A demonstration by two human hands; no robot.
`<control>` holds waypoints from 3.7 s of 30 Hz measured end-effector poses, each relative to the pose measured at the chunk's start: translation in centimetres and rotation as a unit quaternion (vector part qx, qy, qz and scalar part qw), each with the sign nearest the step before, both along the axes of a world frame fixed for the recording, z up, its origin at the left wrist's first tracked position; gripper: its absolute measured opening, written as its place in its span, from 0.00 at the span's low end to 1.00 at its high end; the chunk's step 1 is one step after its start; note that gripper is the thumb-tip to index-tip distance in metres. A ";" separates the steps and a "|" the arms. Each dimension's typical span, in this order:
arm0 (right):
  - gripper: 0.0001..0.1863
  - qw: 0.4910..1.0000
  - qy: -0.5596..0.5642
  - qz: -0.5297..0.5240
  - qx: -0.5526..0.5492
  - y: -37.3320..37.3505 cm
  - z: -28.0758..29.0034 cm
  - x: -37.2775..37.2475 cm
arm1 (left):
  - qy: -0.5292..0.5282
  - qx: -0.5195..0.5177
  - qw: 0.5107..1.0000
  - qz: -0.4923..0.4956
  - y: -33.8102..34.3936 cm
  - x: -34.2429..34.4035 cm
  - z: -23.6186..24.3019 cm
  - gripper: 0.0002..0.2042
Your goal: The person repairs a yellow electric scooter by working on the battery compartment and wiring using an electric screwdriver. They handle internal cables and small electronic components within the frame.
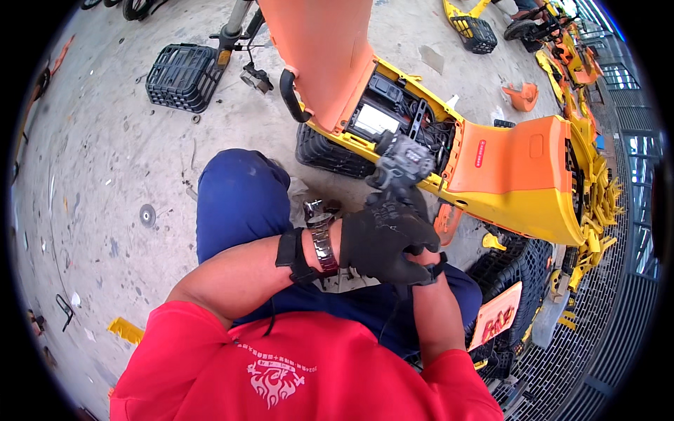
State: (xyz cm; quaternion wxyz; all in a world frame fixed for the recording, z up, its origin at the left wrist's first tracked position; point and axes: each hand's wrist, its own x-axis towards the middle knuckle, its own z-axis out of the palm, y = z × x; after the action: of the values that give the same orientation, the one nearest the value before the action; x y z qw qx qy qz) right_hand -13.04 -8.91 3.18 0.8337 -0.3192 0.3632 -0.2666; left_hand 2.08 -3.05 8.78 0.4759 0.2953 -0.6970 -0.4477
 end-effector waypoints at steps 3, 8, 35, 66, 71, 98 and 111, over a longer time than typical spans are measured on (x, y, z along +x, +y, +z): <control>0.20 1.000 -0.009 -0.016 0.007 1.8 -2.0 0.2 | -0.021 -0.068 0.997 0.036 -0.2 -0.4 -1.1 0.11; 0.21 0.999 -0.023 -0.026 0.013 3.1 -1.9 -0.1 | -0.014 -0.092 0.994 0.055 -0.3 -1.0 -1.1 0.10; 0.24 0.996 -0.085 -0.028 0.029 1.3 0.7 -0.5 | -0.011 -0.005 1.000 -0.022 -0.2 -0.3 -0.4 0.17; 0.24 0.996 -0.081 -0.003 -0.039 1.2 0.4 -1.3 | 0.013 -0.102 0.993 0.051 -0.3 -0.8 -1.2 0.17; 0.24 0.996 -0.084 -0.007 -0.040 1.5 0.5 -1.3 | 0.020 -0.100 0.991 0.083 -0.4 -1.4 -1.5 0.12; 0.24 0.997 -0.074 0.001 -0.033 1.1 -0.2 -1.4 | -0.008 -0.064 0.998 0.025 -0.2 -1.0 -0.9 0.15; 0.23 0.995 0.018 -0.023 -0.091 0.9 0.5 -1.7 | -0.066 -0.096 0.993 -0.027 -0.5 -0.3 -0.7 0.14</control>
State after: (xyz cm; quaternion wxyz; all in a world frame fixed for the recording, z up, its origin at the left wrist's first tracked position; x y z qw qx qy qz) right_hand -14.75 -8.04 3.66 0.7881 -0.3897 0.3601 -0.3119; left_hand 1.78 -3.54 8.08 0.4425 0.2586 -0.7744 -0.3709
